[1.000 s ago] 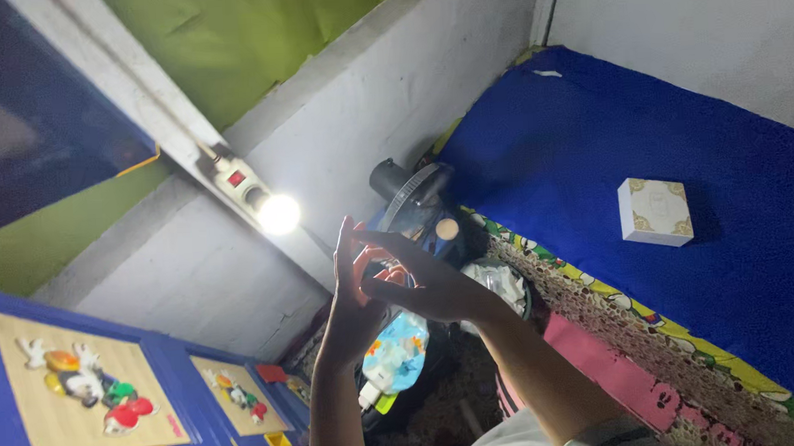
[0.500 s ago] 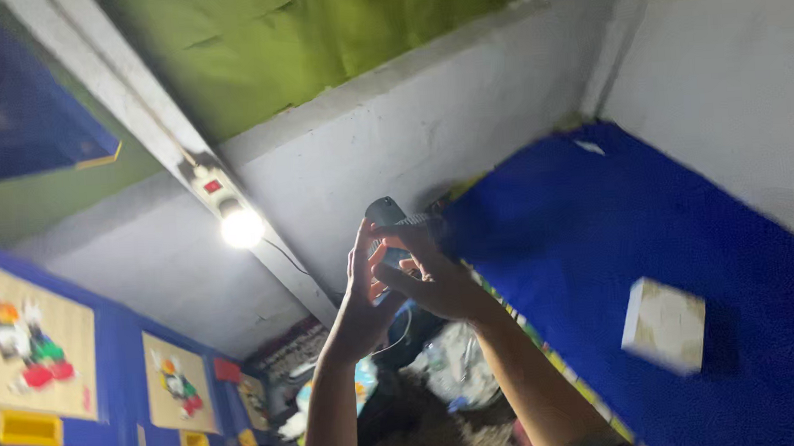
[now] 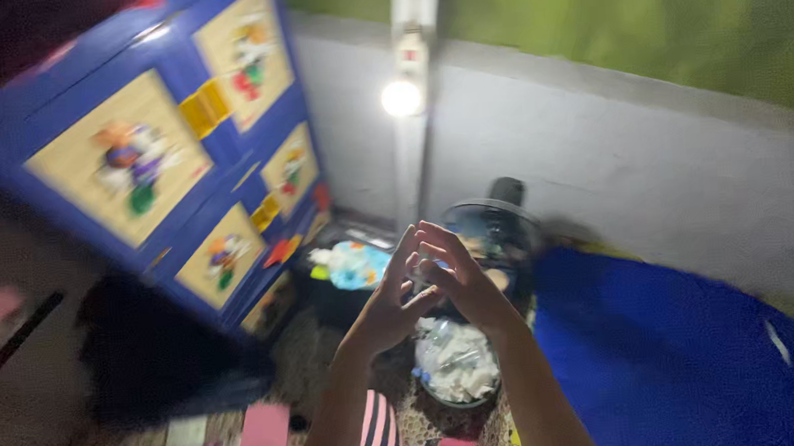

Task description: The person picks up a box and bottles from the floor and places them onto the top of a cabinet by hand. The person then picks up a flat box from the floor and opens its flap.

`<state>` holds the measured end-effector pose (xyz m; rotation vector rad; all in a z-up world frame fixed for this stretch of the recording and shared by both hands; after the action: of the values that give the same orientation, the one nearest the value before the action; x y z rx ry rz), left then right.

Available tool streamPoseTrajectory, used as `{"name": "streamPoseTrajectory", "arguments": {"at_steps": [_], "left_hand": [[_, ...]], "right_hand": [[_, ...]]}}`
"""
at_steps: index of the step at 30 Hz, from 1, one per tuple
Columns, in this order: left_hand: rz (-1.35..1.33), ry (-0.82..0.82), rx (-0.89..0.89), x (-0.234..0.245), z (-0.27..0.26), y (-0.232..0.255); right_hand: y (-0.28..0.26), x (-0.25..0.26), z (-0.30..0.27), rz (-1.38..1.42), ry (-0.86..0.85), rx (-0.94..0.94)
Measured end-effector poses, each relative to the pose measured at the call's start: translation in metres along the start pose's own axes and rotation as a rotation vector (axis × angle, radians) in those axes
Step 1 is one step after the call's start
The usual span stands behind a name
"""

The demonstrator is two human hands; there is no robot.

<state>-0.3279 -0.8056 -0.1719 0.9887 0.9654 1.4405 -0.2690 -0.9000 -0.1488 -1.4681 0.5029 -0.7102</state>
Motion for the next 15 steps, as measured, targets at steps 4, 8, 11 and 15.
{"name": "streamPoseTrajectory", "arguments": {"at_steps": [4, 8, 11, 15], "left_hand": [[-0.011, 0.166, -0.005, 0.031, -0.058, 0.003], [0.088, 0.286, 0.023, 0.063, -0.119, 0.018], [0.079, 0.457, 0.037, 0.090, -0.158, 0.027], [0.098, 0.616, 0.023, 0.128, -0.226, 0.042]], "right_hand": [[-0.001, -0.070, -0.006, 0.038, -0.223, 0.024], [-0.001, -0.134, -0.014, 0.147, -0.413, -0.016], [-0.012, -0.179, -0.015, 0.098, -0.522, -0.007], [-0.033, -0.248, -0.031, 0.108, -0.691, 0.094]]}}
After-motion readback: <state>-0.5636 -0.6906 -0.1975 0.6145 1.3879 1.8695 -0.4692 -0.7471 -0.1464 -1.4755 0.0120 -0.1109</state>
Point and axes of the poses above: each hand's wrist, its own z-axis towards the middle knuckle, its own x-axis out of the back of the hand, y = z × x, the point moved 9 cm from there along z, towards the middle knuckle, and after that the axes turned 8 degrees about -x, right-handed, at the moved point
